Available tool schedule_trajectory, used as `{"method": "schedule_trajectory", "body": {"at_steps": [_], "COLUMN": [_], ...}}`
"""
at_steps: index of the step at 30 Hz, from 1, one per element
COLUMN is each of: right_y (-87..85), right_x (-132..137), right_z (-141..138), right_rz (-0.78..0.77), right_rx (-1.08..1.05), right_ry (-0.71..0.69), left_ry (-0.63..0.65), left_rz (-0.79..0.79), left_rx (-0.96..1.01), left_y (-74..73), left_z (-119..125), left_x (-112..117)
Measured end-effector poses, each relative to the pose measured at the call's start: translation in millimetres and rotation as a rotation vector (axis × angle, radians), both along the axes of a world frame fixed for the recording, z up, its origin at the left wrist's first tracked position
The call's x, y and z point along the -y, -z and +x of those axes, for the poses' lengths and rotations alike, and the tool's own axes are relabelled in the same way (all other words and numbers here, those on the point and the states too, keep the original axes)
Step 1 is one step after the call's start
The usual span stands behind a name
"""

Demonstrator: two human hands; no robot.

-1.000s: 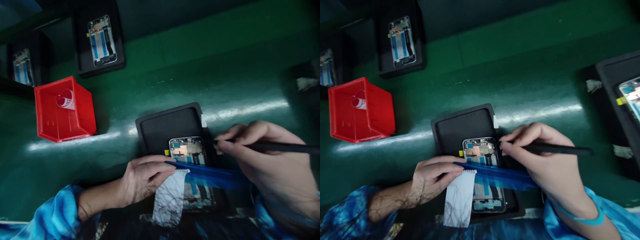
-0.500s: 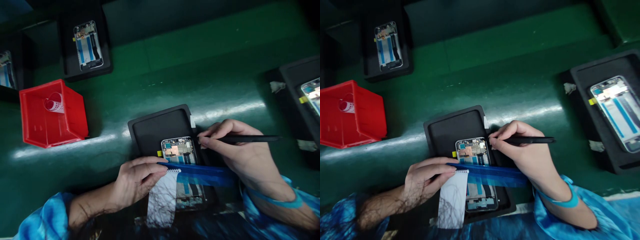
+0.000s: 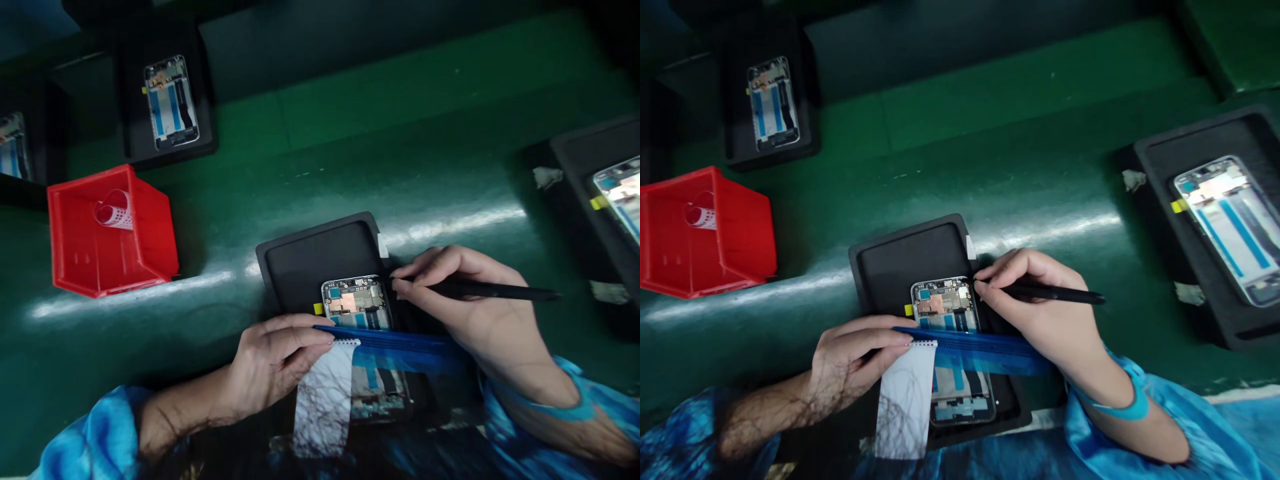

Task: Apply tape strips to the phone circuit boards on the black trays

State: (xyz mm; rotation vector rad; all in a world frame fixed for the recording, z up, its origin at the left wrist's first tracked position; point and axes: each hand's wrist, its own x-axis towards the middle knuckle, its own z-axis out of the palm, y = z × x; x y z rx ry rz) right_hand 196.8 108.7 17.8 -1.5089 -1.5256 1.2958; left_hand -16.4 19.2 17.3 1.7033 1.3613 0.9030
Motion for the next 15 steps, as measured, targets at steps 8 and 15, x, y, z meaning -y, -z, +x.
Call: {"method": "schedule_trajectory", "body": {"at_steps": [8,15], "right_y": [0.6,1.1], "right_x": [2.8,0.0], "right_z": [-0.3,8.5], "right_rz": [0.029,0.069], "right_rx": [-0.013,-0.028], "right_ry": [-0.031,-0.028], "left_ry": [0.002,-0.063], "left_rz": [-0.036,-0.200], "left_rx": [0.032,0.224], "left_y": [2.1,5.8], "left_z": [-1.8,-3.8], "left_x": [0.6,7.8]}}
